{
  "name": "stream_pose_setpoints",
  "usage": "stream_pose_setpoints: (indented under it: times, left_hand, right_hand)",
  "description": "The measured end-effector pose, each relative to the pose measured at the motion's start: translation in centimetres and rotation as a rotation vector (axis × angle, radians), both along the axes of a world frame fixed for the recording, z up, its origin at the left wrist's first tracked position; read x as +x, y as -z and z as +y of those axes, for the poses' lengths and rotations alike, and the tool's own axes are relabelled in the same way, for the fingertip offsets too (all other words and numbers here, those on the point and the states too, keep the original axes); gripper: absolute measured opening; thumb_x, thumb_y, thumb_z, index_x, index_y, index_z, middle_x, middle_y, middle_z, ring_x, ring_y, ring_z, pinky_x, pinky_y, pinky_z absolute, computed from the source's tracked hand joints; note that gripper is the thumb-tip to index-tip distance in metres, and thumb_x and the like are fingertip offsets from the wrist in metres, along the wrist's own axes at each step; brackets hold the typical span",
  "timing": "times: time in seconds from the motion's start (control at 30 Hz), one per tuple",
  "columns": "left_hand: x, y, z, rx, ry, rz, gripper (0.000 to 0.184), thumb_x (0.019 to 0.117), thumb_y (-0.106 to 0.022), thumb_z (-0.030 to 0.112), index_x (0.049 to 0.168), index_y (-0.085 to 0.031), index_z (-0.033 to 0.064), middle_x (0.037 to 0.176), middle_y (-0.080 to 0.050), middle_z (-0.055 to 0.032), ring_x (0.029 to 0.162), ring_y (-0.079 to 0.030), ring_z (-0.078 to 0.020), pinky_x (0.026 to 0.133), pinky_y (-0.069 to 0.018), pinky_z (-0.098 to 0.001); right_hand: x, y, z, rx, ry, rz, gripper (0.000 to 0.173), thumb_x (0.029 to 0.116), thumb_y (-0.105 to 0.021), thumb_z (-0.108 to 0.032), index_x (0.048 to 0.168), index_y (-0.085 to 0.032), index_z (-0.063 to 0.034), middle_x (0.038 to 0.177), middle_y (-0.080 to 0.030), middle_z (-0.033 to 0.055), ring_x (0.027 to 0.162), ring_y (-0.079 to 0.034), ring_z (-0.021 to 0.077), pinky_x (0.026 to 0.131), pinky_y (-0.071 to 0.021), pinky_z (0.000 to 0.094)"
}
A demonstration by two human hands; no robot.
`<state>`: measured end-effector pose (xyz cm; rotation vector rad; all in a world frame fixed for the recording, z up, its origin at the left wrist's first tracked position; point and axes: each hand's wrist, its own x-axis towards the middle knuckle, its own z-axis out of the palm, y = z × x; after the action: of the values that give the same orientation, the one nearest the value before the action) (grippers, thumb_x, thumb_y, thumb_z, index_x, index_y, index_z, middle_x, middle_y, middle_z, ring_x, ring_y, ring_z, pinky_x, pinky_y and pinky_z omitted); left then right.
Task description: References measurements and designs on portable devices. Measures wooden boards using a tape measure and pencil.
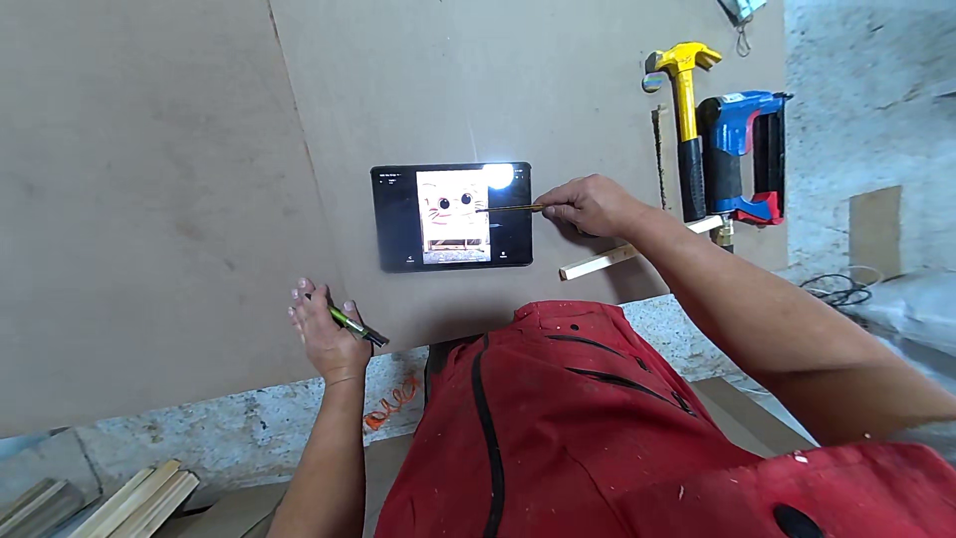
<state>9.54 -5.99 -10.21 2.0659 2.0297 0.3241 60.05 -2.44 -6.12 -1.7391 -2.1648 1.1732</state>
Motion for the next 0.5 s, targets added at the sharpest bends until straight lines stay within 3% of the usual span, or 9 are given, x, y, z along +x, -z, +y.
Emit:
stream_pose_setpoints:
  times: [0.2,0.4,0.5]
  left_hand:
    - [0.14,-0.13,0.03,0.004,0.001,0.000,0.061,0.1067,-0.035,0.047,0.152,-0.045,0.0083,0.168,-0.031,-0.0123,0.158,-0.022,-0.0277,0.129,-0.0132,-0.0491]
    - [0.04,0.00,0.04,0.013,0.003,0.006,0.060,0.1068,-0.036,0.047,0.152,-0.045,0.0082,0.167,-0.032,-0.0118,0.158,-0.024,-0.0274,0.129,-0.0145,-0.0477]
    - [0.01,0.04,0.02,0.014,0.003,0.002,0.059,0.1069,-0.036,0.046,0.151,-0.046,0.0079,0.167,-0.033,-0.0118,0.158,-0.024,-0.0276,0.129,-0.0145,-0.0477]
  right_hand:
    - [-0.01,-0.08,0.03,-0.011,0.006,-0.003,0.029,0.1082,-0.051,-0.032,0.126,-0.073,-0.0285,0.098,-0.076,-0.0005,0.088,-0.072,0.0171,0.084,-0.0573,0.0485]
    - [0.02,-0.13,0.05,-0.007,-0.005,-0.020,0.030,0.1084,-0.050,-0.033,0.127,-0.073,-0.0297,0.106,-0.077,-0.0015,0.097,-0.072,0.0166,0.090,-0.0560,0.0493]
    - [-0.01,-0.03,0.05,-0.006,-0.008,-0.019,0.030,0.1086,-0.050,-0.032,0.126,-0.073,-0.0291,0.103,-0.077,-0.0006,0.094,-0.072,0.0178,0.088,-0.0561,0.0496]
